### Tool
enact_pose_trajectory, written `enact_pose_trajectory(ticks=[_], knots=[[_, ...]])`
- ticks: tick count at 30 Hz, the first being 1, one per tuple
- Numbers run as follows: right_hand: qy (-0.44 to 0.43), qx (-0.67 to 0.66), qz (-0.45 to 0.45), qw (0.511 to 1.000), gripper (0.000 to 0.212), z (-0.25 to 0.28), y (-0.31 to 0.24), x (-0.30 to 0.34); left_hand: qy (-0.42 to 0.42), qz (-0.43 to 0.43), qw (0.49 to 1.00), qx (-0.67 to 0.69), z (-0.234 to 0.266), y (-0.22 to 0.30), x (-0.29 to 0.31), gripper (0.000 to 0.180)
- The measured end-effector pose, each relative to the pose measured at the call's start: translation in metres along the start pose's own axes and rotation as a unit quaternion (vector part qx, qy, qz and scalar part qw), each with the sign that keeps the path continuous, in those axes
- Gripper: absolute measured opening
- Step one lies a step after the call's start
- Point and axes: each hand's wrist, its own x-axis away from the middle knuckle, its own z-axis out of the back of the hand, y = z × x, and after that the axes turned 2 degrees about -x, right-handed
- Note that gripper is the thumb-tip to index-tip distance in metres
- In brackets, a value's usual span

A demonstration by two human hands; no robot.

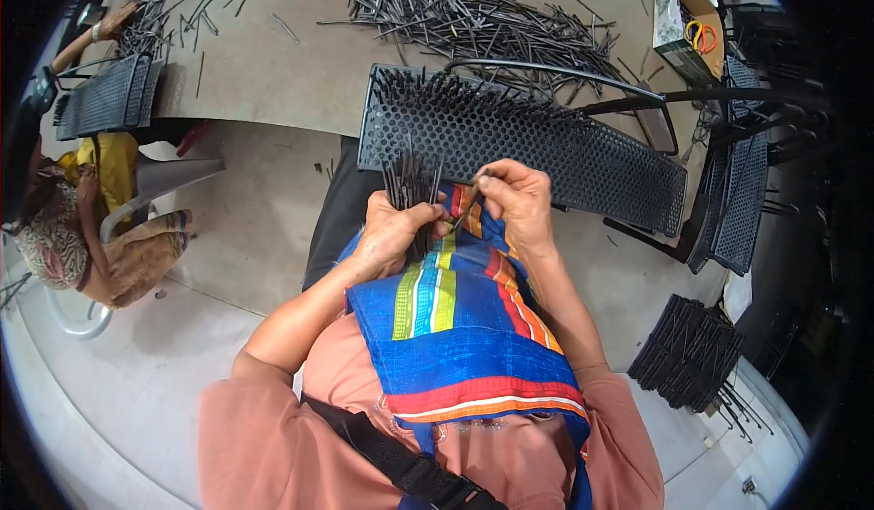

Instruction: Manually inserting metal rods into a perforated grid to assemble a radiator core.

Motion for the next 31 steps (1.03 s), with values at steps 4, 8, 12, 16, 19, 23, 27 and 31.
enact_pose_trajectory(ticks=[4, 8, 12, 16, 19, 23, 27, 31], knots=[[0.075, 0.061, 0.156, 0.983, 0.009, 0.001, -0.018, -0.008, -0.056, -0.007, 0.998, 0.010, 0.006, -0.004, 0.004, 0.007], [0.124, 0.071, 0.180, 0.973, 0.009, 0.006, -0.022, -0.018, -0.098, 0.050, 0.994, 0.011, 0.016, -0.009, 0.003, 0.010], [0.150, 0.044, 0.223, 0.962, 0.007, 0.003, -0.023, -0.025, -0.106, 0.013, 0.994, 0.008, 0.014, -0.002, 0.008, 0.012], [0.139, 0.029, 0.193, 0.971, 0.008, -0.008, -0.027, -0.027, -0.031, -0.039, 0.997, 0.063, 0.004, 0.013, 0.004, 0.014], [0.065, -0.089, 0.028, 0.994, 0.008, -0.014, -0.018, -0.021, -0.006, -0.063, 0.996, 0.062, -0.004, 0.022, 0.000, 0.015], [0.045, -0.138, 0.026, 0.989, 0.010, -0.029, 0.009, -0.012, -0.037, -0.063, 0.997, 0.020, -0.007, 0.019, 0.001, 0.014], [0.050, -0.140, -0.011, 0.989, 0.011, -0.030, 0.009, -0.010, -0.024, -0.075, 0.997, 0.009, -0.004, 0.013, 0.000, 0.012], [0.002, -0.059, -0.071, 0.996, 0.013, -0.013, 0.007, -0.013, -0.062, -0.071, 0.994, -0.051, 0.005, 0.007, -0.004, 0.014]])
